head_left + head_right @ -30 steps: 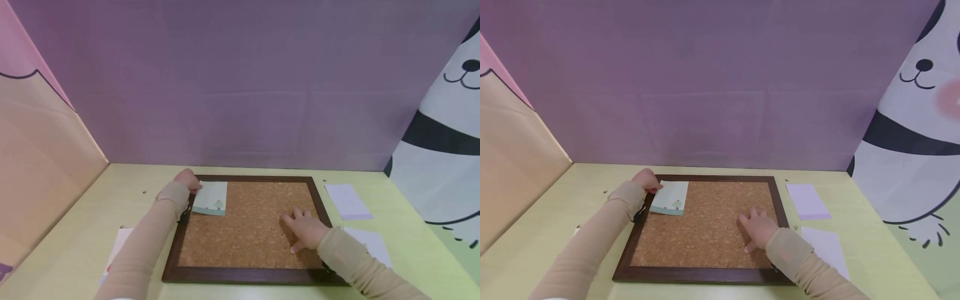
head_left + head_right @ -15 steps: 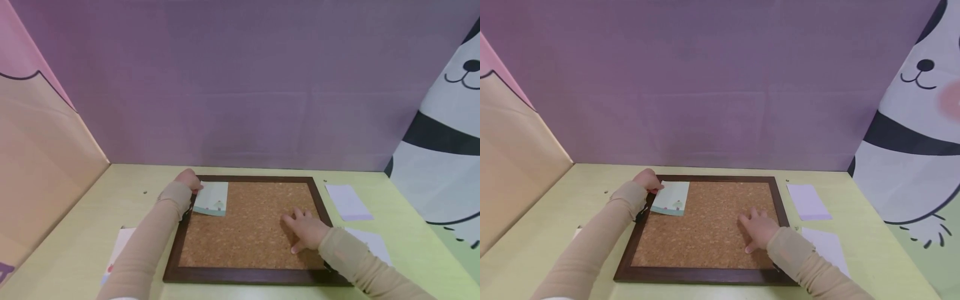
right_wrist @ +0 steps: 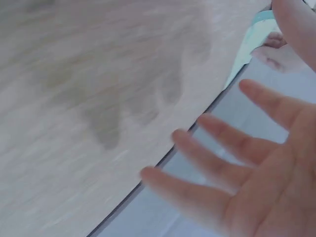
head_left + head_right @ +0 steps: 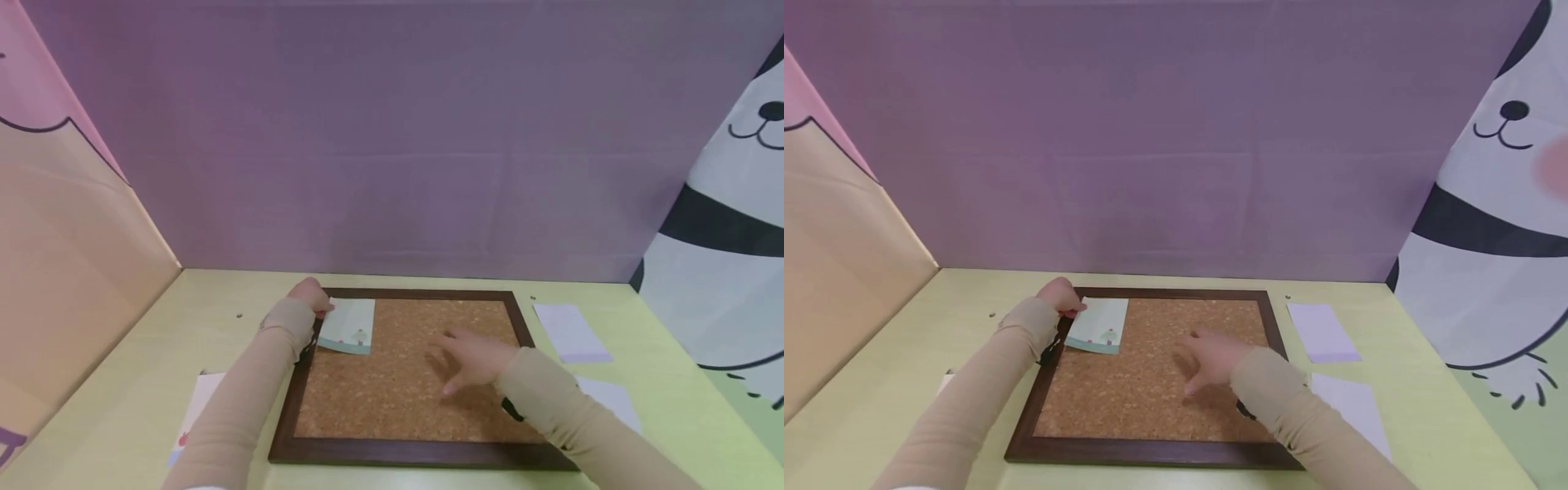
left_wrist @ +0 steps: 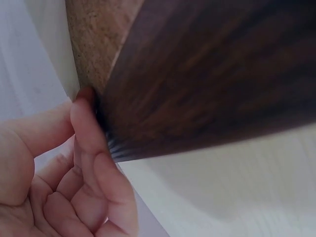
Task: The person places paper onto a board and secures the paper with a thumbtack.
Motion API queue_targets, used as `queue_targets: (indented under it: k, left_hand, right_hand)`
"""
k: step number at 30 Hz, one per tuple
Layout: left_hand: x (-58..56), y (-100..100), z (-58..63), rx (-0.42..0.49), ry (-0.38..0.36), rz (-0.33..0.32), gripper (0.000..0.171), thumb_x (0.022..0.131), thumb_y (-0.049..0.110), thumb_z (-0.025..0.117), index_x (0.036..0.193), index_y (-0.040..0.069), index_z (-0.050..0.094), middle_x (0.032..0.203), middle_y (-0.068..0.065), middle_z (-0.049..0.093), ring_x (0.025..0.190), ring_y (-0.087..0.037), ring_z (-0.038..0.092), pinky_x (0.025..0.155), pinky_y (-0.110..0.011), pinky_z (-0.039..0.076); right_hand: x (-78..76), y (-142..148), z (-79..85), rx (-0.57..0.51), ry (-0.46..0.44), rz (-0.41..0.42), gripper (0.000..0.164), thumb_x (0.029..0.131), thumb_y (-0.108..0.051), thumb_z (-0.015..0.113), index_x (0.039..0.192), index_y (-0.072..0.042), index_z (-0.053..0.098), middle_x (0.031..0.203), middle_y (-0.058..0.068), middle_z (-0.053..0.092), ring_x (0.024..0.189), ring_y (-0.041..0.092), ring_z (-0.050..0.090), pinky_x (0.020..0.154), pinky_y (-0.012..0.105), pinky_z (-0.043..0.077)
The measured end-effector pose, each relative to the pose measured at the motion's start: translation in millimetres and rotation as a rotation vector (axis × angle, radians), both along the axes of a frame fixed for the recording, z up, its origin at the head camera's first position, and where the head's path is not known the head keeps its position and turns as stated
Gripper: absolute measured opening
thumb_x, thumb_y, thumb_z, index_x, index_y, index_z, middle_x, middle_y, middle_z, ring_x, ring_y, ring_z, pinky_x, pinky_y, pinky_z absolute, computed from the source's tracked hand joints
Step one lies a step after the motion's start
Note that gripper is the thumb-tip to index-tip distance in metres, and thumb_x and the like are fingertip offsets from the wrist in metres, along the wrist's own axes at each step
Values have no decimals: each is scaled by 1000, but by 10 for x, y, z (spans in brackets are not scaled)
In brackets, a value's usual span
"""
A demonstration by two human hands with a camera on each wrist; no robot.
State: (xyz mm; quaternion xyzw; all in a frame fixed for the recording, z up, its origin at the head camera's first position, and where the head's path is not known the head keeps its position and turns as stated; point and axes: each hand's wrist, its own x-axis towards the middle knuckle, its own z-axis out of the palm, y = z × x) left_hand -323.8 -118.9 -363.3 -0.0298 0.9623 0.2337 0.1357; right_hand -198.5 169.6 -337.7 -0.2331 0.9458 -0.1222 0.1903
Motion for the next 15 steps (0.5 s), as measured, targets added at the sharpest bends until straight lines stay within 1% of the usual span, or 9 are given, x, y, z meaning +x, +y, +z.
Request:
queue_targets:
  k: [4,6,8,11,14,15]
  left_hand:
    - [-17,4,-25,-14,6,-4,25,85,20,68,67,7,56,50,5,49,48,-7,48,58,-19,42]
    - [-25,18,-34,-25,12,-6,23,85,21,67,71,6,58,51,5,50,48,-8,48,59,-20,44]
    - [-30,36,-40,-32,16,-2,23,86,21,67,73,5,57,54,3,50,50,-10,48,60,-21,44]
    - [-28,49,-36,-34,20,2,26,86,22,67,70,6,55,56,2,50,52,-11,48,60,-21,43]
    - [-16,43,-28,-26,26,-1,29,86,21,67,65,8,51,60,0,51,55,-13,48,59,-20,42]
    - [-10,41,-24,-22,27,-1,28,86,21,67,66,8,51,61,0,51,57,-13,49,60,-21,43]
  right_hand:
    - [-104,-253,22,-32,12,37,72,79,-29,76,139,-5,44,147,23,36,135,38,35,111,50,30]
    - [-157,-351,16,-44,9,56,67,81,-28,74,138,-6,46,147,20,38,136,36,36,112,48,30]
    - [-208,-429,0,-42,5,71,63,83,-29,72,137,-8,47,147,17,39,136,34,36,112,47,31]
    - [-283,-519,-37,-33,-5,70,61,85,-31,70,138,-10,47,148,14,39,137,32,35,113,46,30]
    - [-336,-605,-76,-20,-5,48,61,84,-34,71,137,-14,49,148,12,39,137,30,35,112,45,31]
    - [-352,-633,-94,-16,4,45,61,83,-35,71,136,-15,50,148,11,39,136,29,37,111,44,33]
